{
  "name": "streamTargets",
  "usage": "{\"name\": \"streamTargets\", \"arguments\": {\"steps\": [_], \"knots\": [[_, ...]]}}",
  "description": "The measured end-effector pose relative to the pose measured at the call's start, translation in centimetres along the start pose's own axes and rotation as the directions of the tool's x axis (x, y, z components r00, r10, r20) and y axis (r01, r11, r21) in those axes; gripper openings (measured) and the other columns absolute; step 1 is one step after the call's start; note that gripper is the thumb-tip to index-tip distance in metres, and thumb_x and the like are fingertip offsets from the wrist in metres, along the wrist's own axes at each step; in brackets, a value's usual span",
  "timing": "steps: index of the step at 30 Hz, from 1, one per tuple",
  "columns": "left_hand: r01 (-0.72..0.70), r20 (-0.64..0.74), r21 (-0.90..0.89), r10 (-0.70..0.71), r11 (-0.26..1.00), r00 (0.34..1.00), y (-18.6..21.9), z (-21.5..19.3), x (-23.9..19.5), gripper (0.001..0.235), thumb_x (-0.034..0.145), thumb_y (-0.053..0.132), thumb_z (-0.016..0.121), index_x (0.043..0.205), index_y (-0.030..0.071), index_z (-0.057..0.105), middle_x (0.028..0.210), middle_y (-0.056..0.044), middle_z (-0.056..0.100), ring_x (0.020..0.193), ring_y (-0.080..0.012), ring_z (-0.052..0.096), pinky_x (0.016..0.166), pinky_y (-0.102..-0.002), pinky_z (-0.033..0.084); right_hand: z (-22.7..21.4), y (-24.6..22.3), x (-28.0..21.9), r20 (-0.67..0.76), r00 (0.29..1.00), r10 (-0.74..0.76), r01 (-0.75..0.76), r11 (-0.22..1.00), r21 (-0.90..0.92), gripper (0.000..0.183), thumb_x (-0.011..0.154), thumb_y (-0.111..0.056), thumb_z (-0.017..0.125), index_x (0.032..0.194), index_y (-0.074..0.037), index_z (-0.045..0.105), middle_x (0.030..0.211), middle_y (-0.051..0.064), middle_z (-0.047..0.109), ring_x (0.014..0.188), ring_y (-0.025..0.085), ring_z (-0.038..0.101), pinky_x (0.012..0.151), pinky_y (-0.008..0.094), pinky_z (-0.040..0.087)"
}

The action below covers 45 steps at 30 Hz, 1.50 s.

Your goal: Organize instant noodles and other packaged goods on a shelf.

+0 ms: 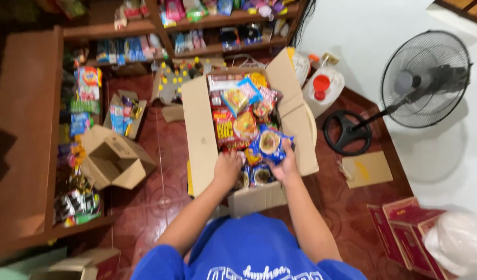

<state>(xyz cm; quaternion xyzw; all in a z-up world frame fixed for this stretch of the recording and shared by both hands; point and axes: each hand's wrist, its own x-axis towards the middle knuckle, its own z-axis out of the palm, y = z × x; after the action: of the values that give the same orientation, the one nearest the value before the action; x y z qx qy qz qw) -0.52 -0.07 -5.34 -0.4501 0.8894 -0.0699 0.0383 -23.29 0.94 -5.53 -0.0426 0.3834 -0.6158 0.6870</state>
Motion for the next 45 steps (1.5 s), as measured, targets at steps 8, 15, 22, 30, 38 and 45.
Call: {"name": "streamTargets", "arguments": {"steps": [8, 15, 22, 30, 38, 45], "knots": [[-0.086, 0.005, -0.057, 0.086, 0.995, 0.996, -0.7, -1.3, 0.2, 0.016, 0.087, 0.017, 0.064, 0.099, 0.014, 0.074, 0.097, -0.009, 0.069, 0.078, -0.0230, 0.070, 0.059, -0.040, 0.051, 2.3, -1.0, -1.4, -0.084, 0.996, 0.001, -0.001, 1.000, 0.002, 0.060, 0.086, -0.059, 0.065, 0.131, -0.019, 0.062, 0.123, 0.004, 0.070, 0.109, 0.025, 0.066, 0.085, 0.047, 0.057], [-0.081, 0.234, -0.093, 0.101, 0.992, 0.967, -0.4, -0.4, 0.1, 0.016, 0.088, 0.016, 0.063, 0.085, 0.018, 0.079, 0.089, -0.005, 0.077, 0.085, -0.0204, 0.074, 0.068, -0.040, 0.051, 2.2, -0.5, -1.4, -0.026, 1.000, 0.011, -0.012, 0.999, -0.048, 0.056, 0.090, -0.055, 0.065, 0.131, -0.017, 0.062, 0.121, 0.005, 0.071, 0.108, 0.024, 0.067, 0.085, 0.044, 0.056], [-0.118, 0.163, -0.085, 0.131, 0.989, 0.978, 0.3, 2.0, 0.3, 0.017, 0.086, 0.017, 0.063, 0.088, 0.017, 0.079, 0.091, -0.005, 0.076, 0.088, -0.0195, 0.072, 0.064, -0.040, 0.053, 1.2, 0.2, -0.7, -0.042, 0.999, 0.022, -0.027, 0.991, -0.129, 0.056, 0.088, -0.050, 0.068, 0.134, -0.019, 0.060, 0.124, 0.003, 0.071, 0.111, 0.022, 0.066, 0.092, 0.046, 0.051], [-0.171, 0.284, -0.214, 0.229, 0.962, 0.931, -0.2, 2.2, 0.9, 0.016, 0.087, 0.019, 0.066, 0.087, 0.010, 0.079, 0.089, -0.011, 0.076, 0.083, -0.0301, 0.075, 0.067, -0.046, 0.059, 1.6, 0.4, -1.1, 0.107, 0.984, 0.146, -0.114, 0.959, -0.261, 0.056, 0.086, -0.039, 0.073, 0.135, -0.015, 0.058, 0.123, 0.007, 0.070, 0.111, 0.024, 0.068, 0.091, 0.050, 0.055], [-0.047, 0.018, -0.652, 0.078, 0.757, 0.997, -2.0, -8.2, -0.5, 0.013, 0.087, 0.021, 0.071, 0.095, 0.010, 0.075, 0.092, -0.016, 0.074, 0.084, -0.0370, 0.071, 0.071, -0.049, 0.056, 0.6, 0.8, 0.9, -0.028, 0.999, 0.038, -0.040, 0.996, -0.084, 0.050, 0.090, -0.032, 0.070, 0.134, -0.011, 0.058, 0.124, 0.009, 0.072, 0.112, 0.025, 0.070, 0.095, 0.048, 0.057], [-0.047, 0.007, -0.995, -0.508, -0.092, 0.861, -2.7, 0.2, 0.8, 0.017, 0.099, 0.021, 0.066, 0.095, 0.004, 0.068, 0.085, -0.003, 0.068, 0.077, -0.0103, 0.060, 0.071, -0.027, 0.052, 0.1, 1.5, 0.4, -0.014, 0.999, -0.041, 0.036, 0.963, -0.268, 0.047, 0.098, -0.028, 0.073, 0.140, -0.013, 0.056, 0.127, 0.006, 0.068, 0.111, 0.023, 0.066, 0.089, 0.048, 0.052]]}}
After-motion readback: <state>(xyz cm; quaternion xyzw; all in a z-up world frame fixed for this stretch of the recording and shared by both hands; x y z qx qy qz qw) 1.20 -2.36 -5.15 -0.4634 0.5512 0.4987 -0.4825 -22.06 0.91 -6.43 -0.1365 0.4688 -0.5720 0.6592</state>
